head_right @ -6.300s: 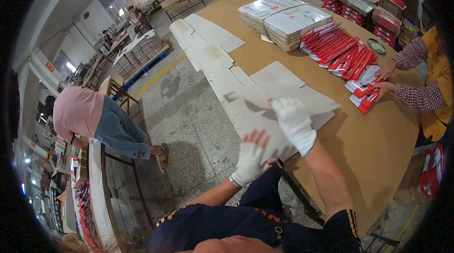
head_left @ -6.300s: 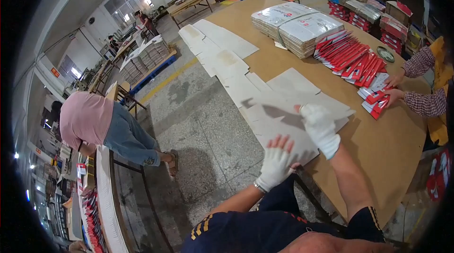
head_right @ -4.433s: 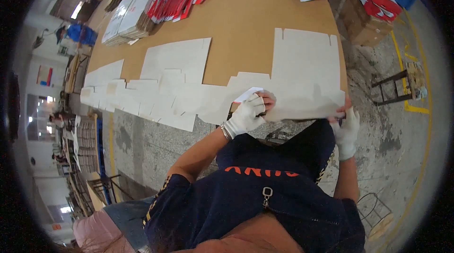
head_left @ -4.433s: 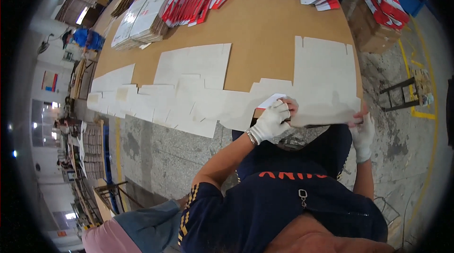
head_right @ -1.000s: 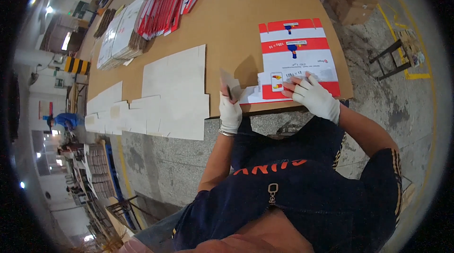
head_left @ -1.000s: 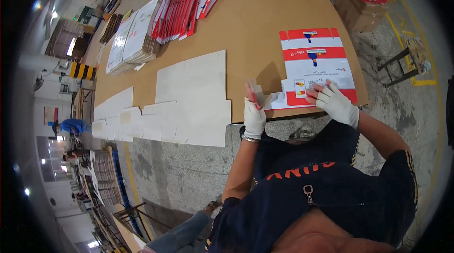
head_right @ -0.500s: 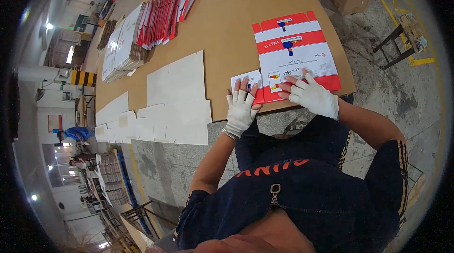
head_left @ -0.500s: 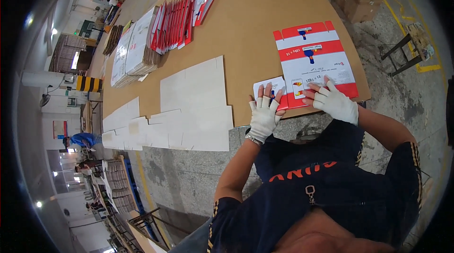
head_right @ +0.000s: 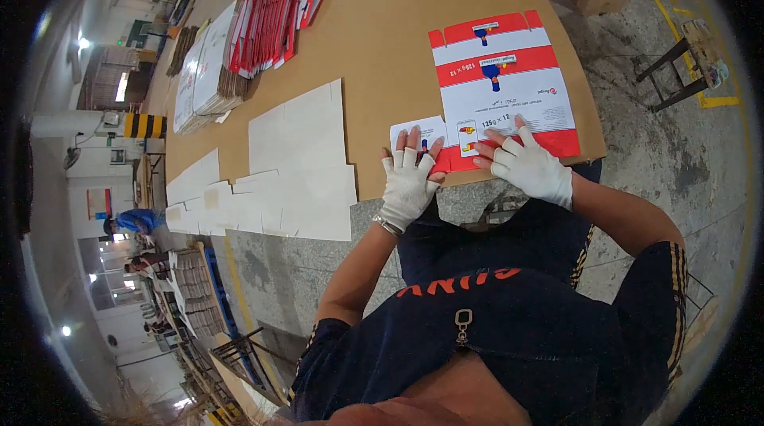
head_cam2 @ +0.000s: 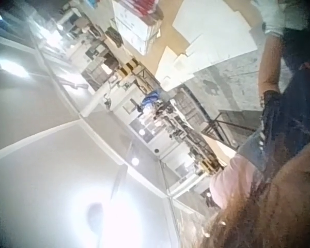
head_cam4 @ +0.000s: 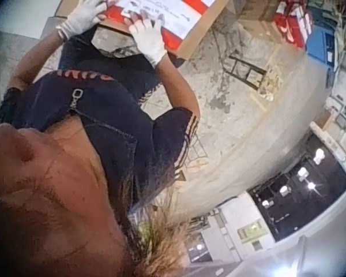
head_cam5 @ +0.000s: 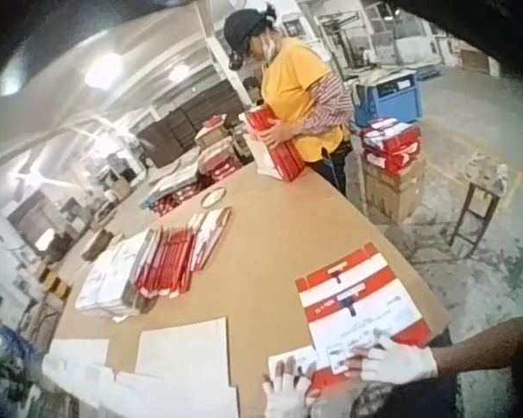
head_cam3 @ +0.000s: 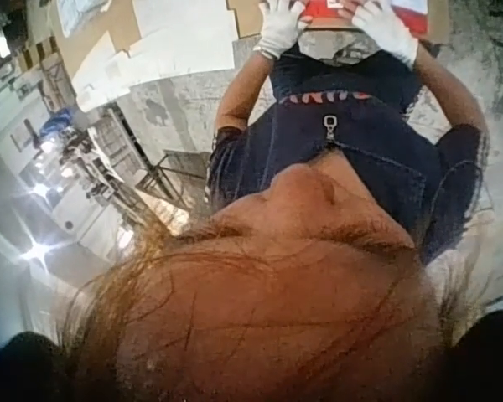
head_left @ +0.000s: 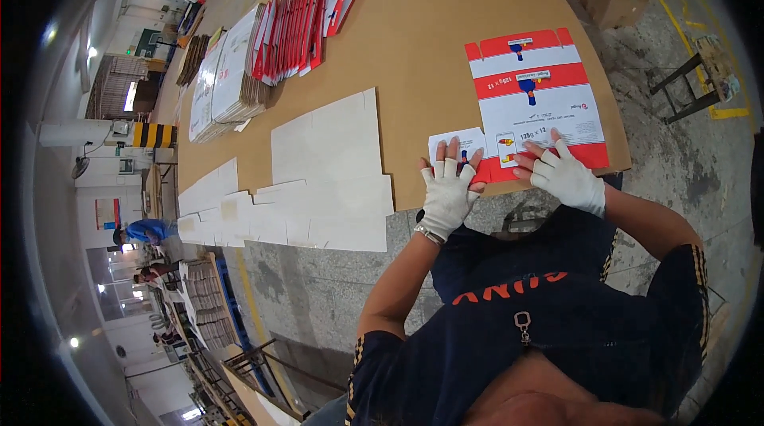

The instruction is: Organize and stack paper components at a large industrial work table.

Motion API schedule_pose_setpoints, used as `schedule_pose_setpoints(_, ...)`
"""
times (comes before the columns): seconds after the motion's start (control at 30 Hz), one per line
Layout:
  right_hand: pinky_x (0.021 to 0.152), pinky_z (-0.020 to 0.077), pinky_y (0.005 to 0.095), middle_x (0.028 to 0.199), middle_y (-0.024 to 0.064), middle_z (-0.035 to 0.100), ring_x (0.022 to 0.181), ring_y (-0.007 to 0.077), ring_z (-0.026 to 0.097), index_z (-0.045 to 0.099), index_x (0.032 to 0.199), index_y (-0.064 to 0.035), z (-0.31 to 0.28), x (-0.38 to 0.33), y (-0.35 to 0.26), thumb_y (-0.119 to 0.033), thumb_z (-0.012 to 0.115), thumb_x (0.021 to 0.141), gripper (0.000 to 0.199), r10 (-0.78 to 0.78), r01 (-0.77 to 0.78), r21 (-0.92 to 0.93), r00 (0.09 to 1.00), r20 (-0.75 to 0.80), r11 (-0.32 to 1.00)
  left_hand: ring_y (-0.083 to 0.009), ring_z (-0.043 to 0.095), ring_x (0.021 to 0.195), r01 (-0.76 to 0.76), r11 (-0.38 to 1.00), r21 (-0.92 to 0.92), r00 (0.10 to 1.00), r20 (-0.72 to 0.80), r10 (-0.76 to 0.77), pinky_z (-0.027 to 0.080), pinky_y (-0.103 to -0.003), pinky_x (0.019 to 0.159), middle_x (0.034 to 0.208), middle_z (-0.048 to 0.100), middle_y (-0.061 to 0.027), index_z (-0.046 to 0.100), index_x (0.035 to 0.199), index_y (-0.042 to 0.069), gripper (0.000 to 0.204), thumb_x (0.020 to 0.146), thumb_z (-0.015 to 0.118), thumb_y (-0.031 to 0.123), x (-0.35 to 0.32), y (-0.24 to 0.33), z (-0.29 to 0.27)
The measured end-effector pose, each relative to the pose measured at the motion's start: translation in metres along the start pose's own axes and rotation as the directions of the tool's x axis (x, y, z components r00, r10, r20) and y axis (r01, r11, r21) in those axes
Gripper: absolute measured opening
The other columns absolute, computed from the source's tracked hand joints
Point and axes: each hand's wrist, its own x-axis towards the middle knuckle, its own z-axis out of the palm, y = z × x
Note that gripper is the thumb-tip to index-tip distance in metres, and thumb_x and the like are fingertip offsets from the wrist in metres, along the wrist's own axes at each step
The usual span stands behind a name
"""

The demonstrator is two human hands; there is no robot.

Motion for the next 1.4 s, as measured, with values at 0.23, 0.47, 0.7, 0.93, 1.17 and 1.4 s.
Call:
schedule_pose_setpoints(0.23,0.11,0.0151,0.0665,0.141,0.0024,0.047,0.135,0.0231,0.038,0.047,0.136,-0.0158,0.002,0.001,0.0,-0.02,0.043,0.088,0.048,-0.035,0.037,0.052,0.999,-0.038,0.998,-0.0418,0.021,0.14,-0.032,0.997,-0.064,0.999,-0.016,0.031,0.015,-0.066,0.106,0.151,0.024,-0.0212,0.043,0.142,0.026,0.064,0.084,0.059,0.048,-0.001,0.0,-0.005)
schedule_pose_setpoints(0.47,0.112,0.0153,0.0627,0.142,0.0037,0.047,0.134,0.0219,0.039,0.047,0.135,-0.015,-0.005,0.002,0.006,-0.017,0.042,0.087,0.048,-0.04,0.04,0.077,0.999,-0.01,0.996,-0.0398,0.022,0.138,0.068,0.97,-0.235,0.997,-0.014,-0.073,0.017,-0.062,0.107,0.15,0.028,-0.0162,0.051,0.136,0.026,0.061,0.079,0.068,0.042,0.009,0.002,-0.004)
schedule_pose_setpoints(0.7,0.113,0.0173,0.0589,0.142,0.0068,0.047,0.135,0.0249,0.038,0.049,0.132,-0.0091,-0.018,0.009,0.009,-0.013,0.043,0.086,0.047,-0.057,0.052,0.182,0.998,0.023,0.982,-0.04,0.025,0.136,0.241,0.908,-0.341,0.958,-0.067,-0.28,0.014,-0.063,0.108,0.143,0.035,-0.0189,0.06,0.123,0.015,0.063,0.068,0.076,0.042,0.075,-0.001,-0.002)
schedule_pose_setpoints(0.93,0.075,0.0515,0.0337,0.109,0.0102,0.061,0.104,0.0234,0.059,0.048,0.13,-0.0048,-0.039,-0.044,-0.065,-0.023,0.064,0.09,0.046,0.451,-0.431,0.822,0.69,0.566,-0.372,-0.0321,0.052,0.097,0.139,0.677,-0.723,0.912,-0.172,-0.372,0.044,-0.038,0.085,0.107,0.053,-0.0172,0.057,0.125,0.007,0.05,0.082,0.068,0.029,0.052,0.011,0.007)
schedule_pose_setpoints(1.17,0.058,0.0492,0.0276,0.091,0.008,0.06,0.072,0.014,0.059,0.048,0.114,-0.002,-0.022,0.021,-0.031,-0.008,0.053,0.088,0.027,0.863,-0.191,0.948,0.396,0.312,-0.255,-0.0367,0.044,0.119,-0.031,0.51,-0.86,0.975,-0.138,-0.173,0.037,-0.039,0.1,0.125,0.046,-0.0234,0.03,0.141,-0.007,0.076,0.082,0.069,0.019,-0.012,0.056,-0.034)
schedule_pose_setpoints(1.4,0.039,0.04,0.028,0.081,0.0046,0.059,0.049,0.0097,0.051,0.054,0.112,0.0004,0.0,0.176,0.184,-0.004,0.052,0.084,0.028,0.721,-0.332,0.939,0.671,0.172,0.086,-0.0432,0.02,0.14,0.633,0.774,-0.011,0.774,0.042,-0.632,0.014,-0.064,0.109,0.151,0.027,-0.0204,0.035,0.14,-0.002,0.104,0.063,0.077,0.054,-0.119,-0.061,-0.052)
